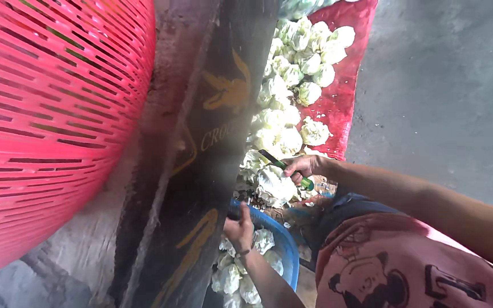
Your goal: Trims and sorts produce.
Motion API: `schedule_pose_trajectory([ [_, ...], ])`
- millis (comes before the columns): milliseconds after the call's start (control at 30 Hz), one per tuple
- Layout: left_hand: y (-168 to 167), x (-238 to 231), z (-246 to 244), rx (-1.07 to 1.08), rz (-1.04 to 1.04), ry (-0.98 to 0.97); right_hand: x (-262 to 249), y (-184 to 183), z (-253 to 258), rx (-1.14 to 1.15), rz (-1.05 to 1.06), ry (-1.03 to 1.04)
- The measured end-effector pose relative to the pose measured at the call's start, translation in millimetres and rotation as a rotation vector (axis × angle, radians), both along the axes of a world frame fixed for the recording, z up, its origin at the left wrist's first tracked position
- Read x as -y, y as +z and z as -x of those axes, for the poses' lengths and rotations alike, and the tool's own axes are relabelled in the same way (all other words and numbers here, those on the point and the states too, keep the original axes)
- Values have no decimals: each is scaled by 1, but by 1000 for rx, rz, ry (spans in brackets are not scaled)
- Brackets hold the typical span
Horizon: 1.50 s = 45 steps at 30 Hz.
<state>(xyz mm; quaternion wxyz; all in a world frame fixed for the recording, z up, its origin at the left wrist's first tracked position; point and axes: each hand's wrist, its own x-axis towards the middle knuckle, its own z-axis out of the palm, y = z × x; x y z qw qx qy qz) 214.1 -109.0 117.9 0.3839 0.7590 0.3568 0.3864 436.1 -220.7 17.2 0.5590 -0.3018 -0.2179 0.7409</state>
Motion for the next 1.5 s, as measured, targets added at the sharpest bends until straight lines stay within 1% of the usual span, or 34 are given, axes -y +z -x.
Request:
schedule_pose_trajectory([
  [33, -4, 1, -1, 61, 149, -50, 0, -2, -2, -1, -39, 12],
  [67, -6, 3, -4, 181, 372, -63, 0, -3, -3, -11, -76, 26],
  [100, -7, 3, -10, 278, 612, -35, 0, -4, -4, -16, -116, 41],
  [133, -9, 2, -14, 315, 851, -24, 0, -5, -4, -17, -146, 52],
  [200, -22, -1, -25, 270, 1233, 4, 0, 0, -3, -10, -111, 56],
  [267, -34, 4, -31, 267, 1444, -25, 1, 14, -1, 39, 13, 70],
  [333, -41, 13, -33, 337, 1550, -137, -2, 20, 2, 96, 91, 83],
  [400, -52, 14, -30, 436, 1654, -220, -8, 26, 7, 220, 144, -2],
  [433, -55, 13, -29, 462, 1688, -221, -11, 29, 10, 336, 170, -99],
  [467, -55, 13, -28, 461, 1695, -166, -14, 30, 10, 508, 192, -191],
  [500, -53, 15, -29, 434, 1652, -77, -15, 30, 8, 723, 228, -224],
  [567, -56, 19, -32, 391, 1489, 66, -18, 25, 0, 1075, 341, -138],
  [633, -69, 22, -33, 374, 1300, 170, -18, 21, 0, 1266, 473, -19],
  [667, -77, 23, -31, 380, 1230, 209, -18, 17, 2, 1312, 479, 9],
  [733, -89, 25, -25, 425, 1147, 244, -13, 12, 9, 1297, 408, 9],
  [800, -93, 30, -20, 481, 1088, 267, -5, 10, 21, 1186, 346, -22],
  [900, -99, 36, -13, 551, 977, 295, 6, 1, 47, 975, 309, -189],
  [967, -102, 39, -9, 573, 881, 281, 14, -5, 67, 887, 265, -284],
  [1033, -99, 42, -8, 579, 831, 287, 21, -3, 83, 850, 230, -317],
  [1100, -93, 44, -10, 572, 825, 331, 26, 1, 94, 922, 170, -325],
  [1167, -91, 46, -11, 545, 819, 368, 29, 6, 102, 1034, 37, -357],
  [1267, -92, 49, -11, 532, 790, 354, 26, 15, 109, 1177, -131, -418],
  [1400, -86, 53, -13, 595, 787, 324, 21, 20, 110, 1260, -154, -381],
  [1500, -79, 55, -14, 587, 794, 323, 21, 15, 110, 1358, -217, -458],
])
